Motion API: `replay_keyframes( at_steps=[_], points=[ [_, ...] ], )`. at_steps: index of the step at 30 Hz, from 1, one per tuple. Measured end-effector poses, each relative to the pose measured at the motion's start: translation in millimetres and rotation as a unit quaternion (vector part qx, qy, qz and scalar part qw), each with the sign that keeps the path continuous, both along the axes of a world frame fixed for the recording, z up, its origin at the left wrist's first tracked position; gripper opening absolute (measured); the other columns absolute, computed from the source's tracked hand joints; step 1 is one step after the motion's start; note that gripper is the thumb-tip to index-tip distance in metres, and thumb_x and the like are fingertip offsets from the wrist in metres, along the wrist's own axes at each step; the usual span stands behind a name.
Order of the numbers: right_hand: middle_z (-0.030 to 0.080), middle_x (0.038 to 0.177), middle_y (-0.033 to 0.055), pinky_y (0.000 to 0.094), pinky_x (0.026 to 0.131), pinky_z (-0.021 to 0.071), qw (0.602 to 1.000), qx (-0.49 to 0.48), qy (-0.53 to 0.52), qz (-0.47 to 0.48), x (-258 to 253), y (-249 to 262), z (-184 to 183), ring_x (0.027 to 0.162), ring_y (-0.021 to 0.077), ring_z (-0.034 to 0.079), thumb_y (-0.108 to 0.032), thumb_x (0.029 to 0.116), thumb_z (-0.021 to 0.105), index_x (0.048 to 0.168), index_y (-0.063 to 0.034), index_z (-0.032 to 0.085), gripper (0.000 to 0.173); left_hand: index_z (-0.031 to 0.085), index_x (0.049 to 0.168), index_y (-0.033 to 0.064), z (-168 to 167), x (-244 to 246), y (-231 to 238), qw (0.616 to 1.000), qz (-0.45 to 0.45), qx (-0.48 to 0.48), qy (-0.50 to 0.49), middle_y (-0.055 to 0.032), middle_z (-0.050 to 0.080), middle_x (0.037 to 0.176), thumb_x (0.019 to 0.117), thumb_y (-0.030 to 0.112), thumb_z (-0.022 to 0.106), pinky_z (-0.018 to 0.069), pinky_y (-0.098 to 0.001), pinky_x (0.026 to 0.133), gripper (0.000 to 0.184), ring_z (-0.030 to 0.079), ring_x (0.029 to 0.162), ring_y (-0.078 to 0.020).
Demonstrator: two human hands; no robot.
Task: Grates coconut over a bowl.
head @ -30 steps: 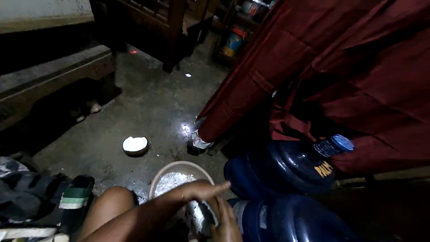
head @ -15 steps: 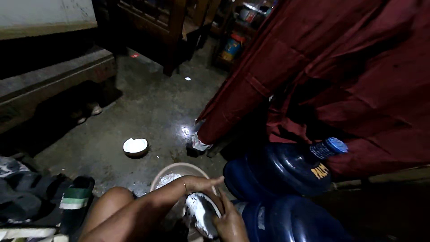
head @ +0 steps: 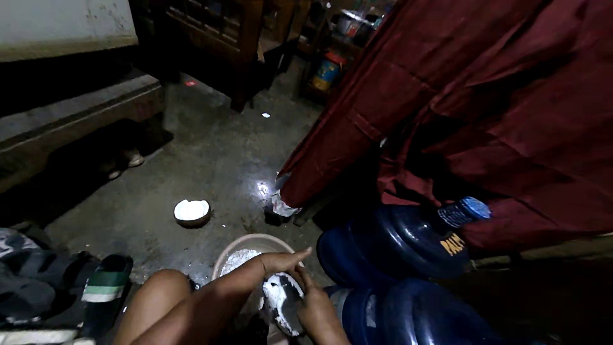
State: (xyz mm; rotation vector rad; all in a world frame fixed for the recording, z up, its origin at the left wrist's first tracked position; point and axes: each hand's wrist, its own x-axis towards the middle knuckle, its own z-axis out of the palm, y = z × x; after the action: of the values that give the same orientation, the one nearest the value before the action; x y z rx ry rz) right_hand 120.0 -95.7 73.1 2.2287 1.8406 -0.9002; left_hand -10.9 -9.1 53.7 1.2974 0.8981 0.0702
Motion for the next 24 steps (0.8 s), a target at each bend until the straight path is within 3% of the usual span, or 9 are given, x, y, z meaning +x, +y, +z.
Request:
replay_keyframes(
  at_steps=[2,4,5,8,12,16,18,21,24],
  points=[
    [0.05,0.147,0.0269,0.0613,0.093,0.055,0.999,0.039,0.007,0.007,-9,-32,21,0.115,0.0456,0.065,-0.001,0.0845,0.07,0.157,-0.0072,0.038,0.08,0.05,0.14,-0.0114,22,-1,-19,0.999,-0.042,0.02,0.014,-0.0326,0.051,0.144,0.1081,0.061,0.017,0.0339,-0.059,0.115,0.086,0.049,0.137,-0.0419],
    [0.046,0.148,0.0339,0.0591,0.087,0.0578,0.994,0.106,-0.006,0.016,-23,-59,9,0.114,0.05,0.064,-0.015,0.087,0.077,0.146,0.0026,0.049,0.068,0.067,0.115,-0.0094,-7,6,-29,0.992,-0.058,0.097,0.054,-0.0297,0.066,0.12,0.1054,0.066,0.023,0.0441,-0.0634,0.103,0.088,0.062,0.119,-0.0425],
    [0.046,0.148,0.0335,0.057,0.084,0.0589,0.992,0.126,-0.017,0.013,-28,-63,-5,0.114,0.0496,0.064,-0.02,0.0864,0.078,0.143,0.0019,0.052,0.066,0.069,0.11,-0.008,-24,7,-29,0.988,-0.064,0.119,0.069,-0.0289,0.067,0.116,0.1053,0.067,0.022,0.0457,-0.0643,0.1,0.088,0.064,0.116,-0.0425],
    [0.049,0.147,0.0296,0.0561,0.086,0.0583,0.994,0.107,-0.032,-0.005,-36,-42,-35,0.113,0.0479,0.064,-0.01,0.0861,0.075,0.146,-0.0023,0.05,0.065,0.067,0.118,-0.0073,-54,7,-9,0.989,-0.044,0.081,0.112,-0.0294,0.064,0.123,0.1057,0.066,0.022,0.044,-0.0639,0.103,0.087,0.061,0.121,-0.0422],
    [0.053,0.148,0.021,0.0585,0.097,0.0533,0.996,-0.053,-0.069,0.003,-20,5,-46,0.119,0.042,0.064,-0.015,0.0948,0.064,0.158,-0.0188,0.039,0.069,0.057,0.135,-0.0092,-77,12,1,0.998,0.019,0.001,0.067,-0.0304,0.056,0.139,0.1069,0.063,0.015,0.038,-0.0588,0.112,0.088,0.053,0.133,-0.0402],
    [0.055,0.145,0.0202,0.0597,0.097,0.0533,0.998,-0.033,-0.059,0.004,-15,0,2,0.117,0.0414,0.065,-0.012,0.0933,0.066,0.158,-0.0186,0.039,0.07,0.049,0.144,-0.006,-23,1,0,0.998,0.026,-0.039,-0.041,-0.0271,0.05,0.147,0.106,0.065,0.012,0.0351,-0.0542,0.116,0.088,0.048,0.138,-0.0355],
    [0.052,0.145,0.0263,0.0607,0.09,0.0556,0.999,0.023,-0.043,0.02,-20,-27,26,0.113,0.0468,0.065,-0.005,0.0894,0.068,0.154,-0.0077,0.044,0.069,0.052,0.142,-0.0061,4,-1,-14,0.999,-0.029,0.006,-0.026,-0.0277,0.052,0.145,0.1071,0.063,0.014,0.0344,-0.0577,0.116,0.086,0.049,0.139,-0.0378],
    [0.05,0.144,0.0324,0.0564,0.084,0.0587,0.993,0.113,-0.017,0.009,-30,-55,4,0.11,0.0494,0.064,-0.013,0.088,0.074,0.143,0.0004,0.054,0.06,0.069,0.111,-0.0066,-31,7,-28,0.982,-0.062,0.172,0.043,-0.0278,0.069,0.111,0.1081,0.059,0.023,0.0479,-0.064,0.097,0.08,0.066,0.111,-0.0429],
    [0.052,0.143,0.0274,0.0555,0.09,0.0568,0.997,0.068,-0.028,-0.006,-34,-33,-27,0.117,0.0466,0.062,-0.008,0.0901,0.07,0.145,-0.0052,0.053,0.058,0.068,0.117,-0.0064,-63,9,-10,0.992,-0.027,0.072,0.103,-0.0284,0.066,0.122,0.1056,0.066,0.022,0.0454,-0.0627,0.103,0.086,0.062,0.119,-0.041]
  ],
)
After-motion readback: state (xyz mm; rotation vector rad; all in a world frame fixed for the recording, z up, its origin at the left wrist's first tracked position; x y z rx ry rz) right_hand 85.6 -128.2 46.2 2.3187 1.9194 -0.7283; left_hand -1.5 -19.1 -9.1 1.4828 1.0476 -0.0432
